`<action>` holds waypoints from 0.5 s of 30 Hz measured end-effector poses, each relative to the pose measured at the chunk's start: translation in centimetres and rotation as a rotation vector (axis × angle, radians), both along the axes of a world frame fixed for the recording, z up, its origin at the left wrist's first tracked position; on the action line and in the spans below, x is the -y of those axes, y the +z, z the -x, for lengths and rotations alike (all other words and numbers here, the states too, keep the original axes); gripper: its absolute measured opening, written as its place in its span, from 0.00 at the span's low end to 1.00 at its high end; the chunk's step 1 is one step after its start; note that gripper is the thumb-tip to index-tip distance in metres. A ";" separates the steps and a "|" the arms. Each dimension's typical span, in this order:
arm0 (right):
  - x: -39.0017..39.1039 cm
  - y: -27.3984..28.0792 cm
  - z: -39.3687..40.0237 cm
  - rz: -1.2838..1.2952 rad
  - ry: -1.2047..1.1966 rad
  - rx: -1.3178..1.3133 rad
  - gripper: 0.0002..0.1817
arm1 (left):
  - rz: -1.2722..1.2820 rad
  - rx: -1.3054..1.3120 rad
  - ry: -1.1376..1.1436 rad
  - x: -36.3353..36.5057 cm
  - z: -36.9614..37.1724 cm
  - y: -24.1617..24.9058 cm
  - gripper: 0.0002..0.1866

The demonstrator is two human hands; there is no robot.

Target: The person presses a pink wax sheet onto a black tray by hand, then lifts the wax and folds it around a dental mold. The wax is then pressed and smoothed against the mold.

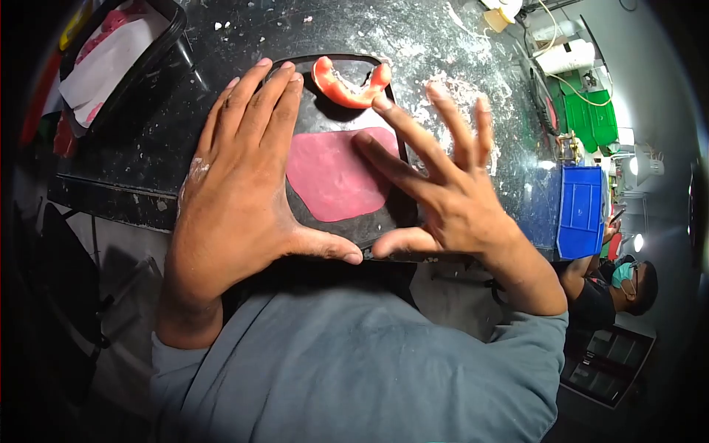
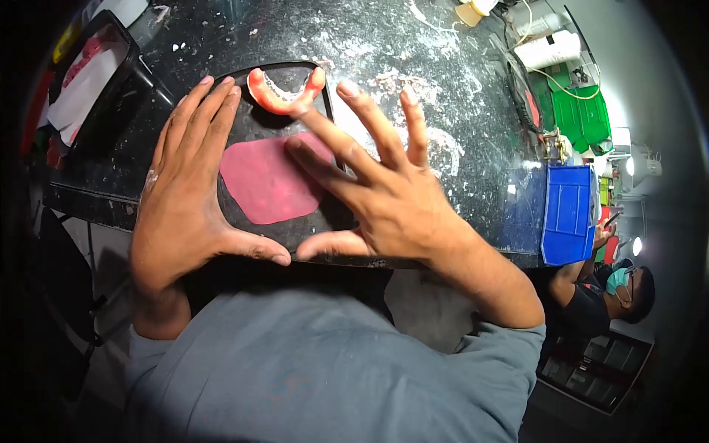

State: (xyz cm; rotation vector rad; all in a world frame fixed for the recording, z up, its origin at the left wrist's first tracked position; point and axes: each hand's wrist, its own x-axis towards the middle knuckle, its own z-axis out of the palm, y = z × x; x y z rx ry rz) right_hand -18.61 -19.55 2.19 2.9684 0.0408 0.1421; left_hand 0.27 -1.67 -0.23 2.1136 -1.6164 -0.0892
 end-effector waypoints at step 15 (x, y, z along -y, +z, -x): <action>-0.8 0.6 1.0 -0.142 -0.125 0.101 0.48 | -0.010 0.016 -0.012 0.1 0.1 0.2 0.83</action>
